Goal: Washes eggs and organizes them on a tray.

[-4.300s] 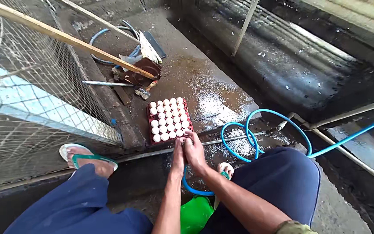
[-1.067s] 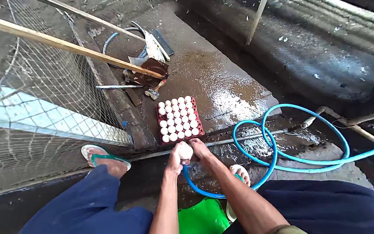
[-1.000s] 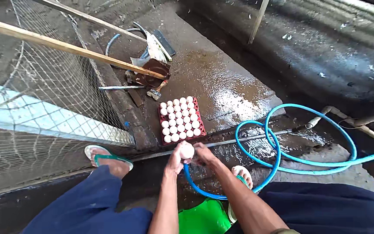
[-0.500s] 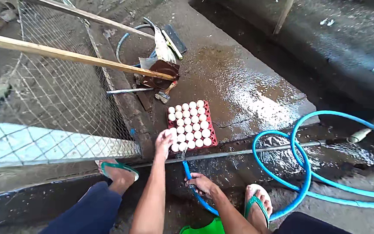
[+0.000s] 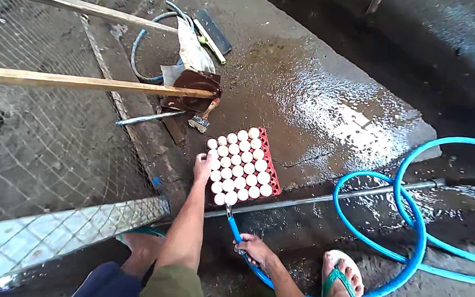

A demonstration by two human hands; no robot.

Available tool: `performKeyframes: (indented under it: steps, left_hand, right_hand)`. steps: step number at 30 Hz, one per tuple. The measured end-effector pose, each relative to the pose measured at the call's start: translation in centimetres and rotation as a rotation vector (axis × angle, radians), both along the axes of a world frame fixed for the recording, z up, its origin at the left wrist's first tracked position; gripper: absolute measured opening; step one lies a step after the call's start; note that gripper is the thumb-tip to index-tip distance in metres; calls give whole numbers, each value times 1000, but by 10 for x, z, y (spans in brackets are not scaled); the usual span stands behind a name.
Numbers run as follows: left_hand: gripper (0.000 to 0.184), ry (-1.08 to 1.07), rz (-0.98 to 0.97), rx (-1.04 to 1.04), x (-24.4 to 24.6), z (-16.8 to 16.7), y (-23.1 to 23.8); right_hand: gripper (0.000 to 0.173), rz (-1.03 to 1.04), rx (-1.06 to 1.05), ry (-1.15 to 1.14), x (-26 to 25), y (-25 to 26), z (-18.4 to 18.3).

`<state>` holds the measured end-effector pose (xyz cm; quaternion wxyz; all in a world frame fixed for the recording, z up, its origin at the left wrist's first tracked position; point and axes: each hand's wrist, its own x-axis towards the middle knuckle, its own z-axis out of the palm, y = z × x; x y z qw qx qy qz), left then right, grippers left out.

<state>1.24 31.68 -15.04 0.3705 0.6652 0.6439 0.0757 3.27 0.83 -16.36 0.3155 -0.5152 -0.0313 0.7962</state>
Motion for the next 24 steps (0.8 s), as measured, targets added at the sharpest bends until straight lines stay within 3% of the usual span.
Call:
performKeyframes:
  steps: [2, 8, 13, 16, 19, 24]
  left_hand:
    - [65, 63, -58, -29, 7, 2, 11]
    - [66, 108, -88, -239, 18, 10, 33]
    - [57, 314, -220, -88, 26, 9, 38]
    - [54, 312, -251, -48, 23, 11, 35]
    - [55, 176, -156, -52, 14, 15, 25]
    - [53, -314, 117, -28, -17, 10, 13]
  right_hand:
    - [29, -15, 1, 14, 1, -1, 0]
    - [28, -29, 8, 23, 4, -4, 0]
    - [26, -34, 1, 25, 4, -5, 2]
    - [26, -49, 0, 28, 4, -5, 1]
    - [27, -55, -3, 39, 3, -6, 1]
    - [28, -41, 7, 17, 0, -5, 5]
